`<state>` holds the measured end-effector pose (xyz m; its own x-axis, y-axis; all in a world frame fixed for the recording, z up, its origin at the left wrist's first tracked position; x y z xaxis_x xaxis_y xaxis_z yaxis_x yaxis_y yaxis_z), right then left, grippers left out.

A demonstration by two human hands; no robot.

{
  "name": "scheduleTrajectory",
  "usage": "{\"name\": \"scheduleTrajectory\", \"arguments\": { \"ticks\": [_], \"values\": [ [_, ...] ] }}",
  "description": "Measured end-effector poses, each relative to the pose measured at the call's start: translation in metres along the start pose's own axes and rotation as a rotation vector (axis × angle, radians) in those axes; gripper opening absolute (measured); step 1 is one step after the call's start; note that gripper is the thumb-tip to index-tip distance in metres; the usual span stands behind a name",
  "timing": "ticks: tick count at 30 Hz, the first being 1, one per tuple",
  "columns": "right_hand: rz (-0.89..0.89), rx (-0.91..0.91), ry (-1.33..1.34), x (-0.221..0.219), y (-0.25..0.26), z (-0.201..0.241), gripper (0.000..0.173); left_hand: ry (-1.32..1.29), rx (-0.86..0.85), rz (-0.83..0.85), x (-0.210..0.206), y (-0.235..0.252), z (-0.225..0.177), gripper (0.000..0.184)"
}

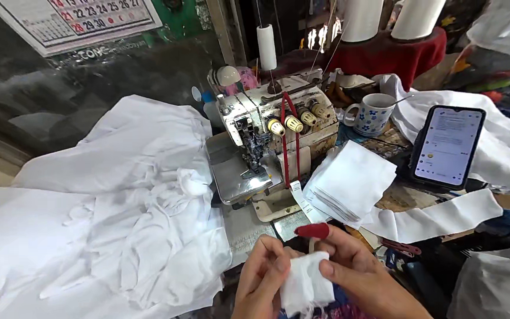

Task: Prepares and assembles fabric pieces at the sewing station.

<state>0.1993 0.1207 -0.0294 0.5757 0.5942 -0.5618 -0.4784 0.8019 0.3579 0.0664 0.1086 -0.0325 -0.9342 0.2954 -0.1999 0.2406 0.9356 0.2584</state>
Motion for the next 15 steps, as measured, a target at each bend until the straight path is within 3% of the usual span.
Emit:
{"name": "scheduleTrajectory", "arguments": {
  "ticks": [2,6,15],
  "values": [
    [-0.054,0.047,0.027,0.006,0.003,0.002,0.037,0.029,0.023,0.048,0.006,-0.004,0.011,0.023],
    [0.03,-0.161,0.215,-0.006,0.002,-0.021,0.044,-0.129,0.03,0.081,0.011,-0.015,0.008,0.028],
    [0.083,-0.287,0.391,-0.004,-0.009,-0.045,0.045,-0.37,-0.002,0.041,0.007,-0.018,0.028,0.041]
  ]
}}
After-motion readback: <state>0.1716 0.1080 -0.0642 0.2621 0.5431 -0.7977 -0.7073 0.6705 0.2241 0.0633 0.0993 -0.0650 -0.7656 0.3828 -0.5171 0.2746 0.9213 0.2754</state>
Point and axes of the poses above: each hand's wrist, its own y-axis towards the middle knuckle, its own x-axis out of the back of the hand, z = x × y, the point moved 10 cm from there along y, towards the middle knuckle, and after that the axes turned 11 degrees about y, right-handed, at the moved point
